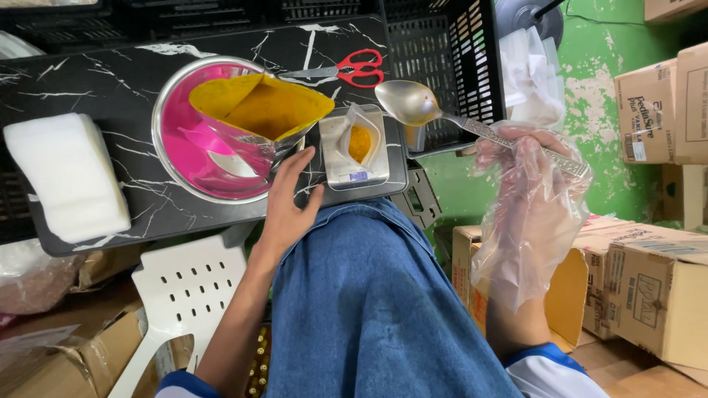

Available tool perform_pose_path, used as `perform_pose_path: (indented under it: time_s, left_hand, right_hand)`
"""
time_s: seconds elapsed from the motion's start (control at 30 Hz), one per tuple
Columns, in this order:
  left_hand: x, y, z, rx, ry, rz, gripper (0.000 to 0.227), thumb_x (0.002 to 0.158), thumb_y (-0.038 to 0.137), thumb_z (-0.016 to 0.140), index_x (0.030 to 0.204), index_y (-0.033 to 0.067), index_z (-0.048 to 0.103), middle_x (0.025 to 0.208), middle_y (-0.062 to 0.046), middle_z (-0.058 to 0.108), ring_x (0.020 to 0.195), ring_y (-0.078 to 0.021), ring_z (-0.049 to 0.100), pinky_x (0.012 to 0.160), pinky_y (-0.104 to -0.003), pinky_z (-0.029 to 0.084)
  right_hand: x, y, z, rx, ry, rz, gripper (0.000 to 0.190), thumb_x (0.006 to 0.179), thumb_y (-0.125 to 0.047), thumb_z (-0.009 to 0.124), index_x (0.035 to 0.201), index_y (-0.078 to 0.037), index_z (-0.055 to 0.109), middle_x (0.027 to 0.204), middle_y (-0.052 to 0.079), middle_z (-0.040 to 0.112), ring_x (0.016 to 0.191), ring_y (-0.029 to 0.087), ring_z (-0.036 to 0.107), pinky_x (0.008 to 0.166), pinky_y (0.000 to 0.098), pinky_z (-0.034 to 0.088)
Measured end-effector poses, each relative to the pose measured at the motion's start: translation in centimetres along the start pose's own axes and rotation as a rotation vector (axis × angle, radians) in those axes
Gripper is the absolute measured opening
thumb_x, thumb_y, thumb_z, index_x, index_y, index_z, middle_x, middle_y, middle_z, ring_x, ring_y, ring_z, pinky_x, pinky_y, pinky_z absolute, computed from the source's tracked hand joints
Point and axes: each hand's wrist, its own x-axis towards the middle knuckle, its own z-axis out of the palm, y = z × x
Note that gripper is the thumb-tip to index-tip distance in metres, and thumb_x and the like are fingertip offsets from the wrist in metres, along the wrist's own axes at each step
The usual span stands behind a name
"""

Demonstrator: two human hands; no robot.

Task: The person scoops yellow powder from a large bag into a small plastic bag using a metal scoop. They place the small bag on a digital scale to measure the weight, then seal the bag and set it aside. The process is repeated with a second bag.

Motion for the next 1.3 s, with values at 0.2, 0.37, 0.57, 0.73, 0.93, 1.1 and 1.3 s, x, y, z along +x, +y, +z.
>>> perform_pose_path:
  time_s: [0.2, 0.37, 0.57, 0.73, 0.93, 1.1, 1.3]
  left_hand:
    - [2.7, 0.3, 1.6, -0.038, -0.160, -0.118, 0.099, 0.087, 0.044, 0.084, 0.164, 0.0155, 0.029, 0.168, -0.020, 0.036, 0.157, -0.0363, 0.035, 0.126, -0.052, 0.031]
    - [6.6, -3.0, 6.1, -0.148, -0.312, 0.058, 0.159, 0.068, 0.038, 0.107, 0.168, 0.0240, -0.016, 0.181, -0.011, -0.008, 0.169, -0.0374, 0.004, 0.135, -0.059, 0.010]
    - [7.5, -3.3, 7.8, -0.093, -0.219, -0.037, 0.091, 0.080, 0.030, 0.091, 0.151, 0.0068, 0.038, 0.153, -0.016, 0.040, 0.144, -0.0304, 0.045, 0.123, -0.050, 0.042]
    - [3.5, -1.3, 4.2, -0.091, -0.177, 0.013, 0.104, 0.069, 0.042, 0.098, 0.152, 0.0097, 0.043, 0.144, -0.014, 0.050, 0.134, -0.0302, 0.050, 0.113, -0.042, 0.044]
    - [-1.7, -0.7, -1.6, -0.164, 0.107, 0.058, 0.127, 0.039, 0.052, 0.108, 0.146, 0.0079, 0.055, 0.121, -0.012, 0.058, 0.117, -0.0312, 0.063, 0.111, -0.044, 0.048]
    - [-3.2, -0.3, -6.1, -0.317, 0.279, 0.070, 0.126, 0.039, 0.037, 0.112, 0.144, 0.0033, 0.053, 0.115, -0.010, 0.058, 0.112, -0.0248, 0.065, 0.110, -0.039, 0.046]
    - [-2.7, 0.1, -10.6, -0.482, 0.421, 0.029, 0.121, 0.045, 0.022, 0.110, 0.146, 0.0030, 0.046, 0.127, -0.009, 0.053, 0.119, -0.0170, 0.058, 0.115, -0.039, 0.043]
  right_hand:
    - [-0.2, -0.3, 0.0, -0.115, 0.087, 0.112, 0.025, 0.090, -0.039, 0.078, 0.094, -0.015, 0.078, 0.101, 0.000, 0.078, 0.086, 0.008, 0.078, 0.087, 0.0204, 0.062]
    - [-0.8, -0.9, 0.0, -0.091, -0.009, -0.034, 0.023, 0.103, -0.031, 0.068, 0.100, -0.008, 0.071, 0.096, 0.002, 0.072, 0.077, 0.011, 0.073, 0.085, 0.0226, 0.060]
    - [-1.1, -2.9, 0.3, -0.104, -0.341, -0.095, 0.022, 0.108, -0.020, 0.061, 0.105, -0.001, 0.073, 0.093, 0.011, 0.076, 0.075, 0.017, 0.073, 0.073, 0.0277, 0.066]
    - [1.7, 0.1, 4.1, -0.242, -0.717, -0.492, 0.029, 0.108, -0.028, 0.064, 0.111, -0.002, 0.074, 0.104, 0.014, 0.079, 0.082, 0.021, 0.082, 0.063, 0.0233, 0.066]
    - [2.8, 9.4, 15.5, -0.099, -0.898, -0.610, 0.017, 0.098, -0.009, 0.076, 0.084, 0.001, 0.074, 0.088, 0.015, 0.078, 0.070, 0.029, 0.074, 0.062, 0.0308, 0.059]
    - [2.1, 15.6, 20.2, -0.375, -0.669, -0.930, 0.024, 0.091, -0.015, 0.081, 0.071, -0.002, 0.075, 0.084, 0.013, 0.080, 0.072, 0.036, 0.074, 0.064, 0.0419, 0.060]
    - [-1.3, 9.5, 16.5, -0.214, -0.641, -0.378, 0.013, 0.103, -0.012, 0.069, 0.106, -0.010, 0.082, 0.087, 0.012, 0.079, 0.073, 0.020, 0.074, 0.069, 0.0311, 0.062]
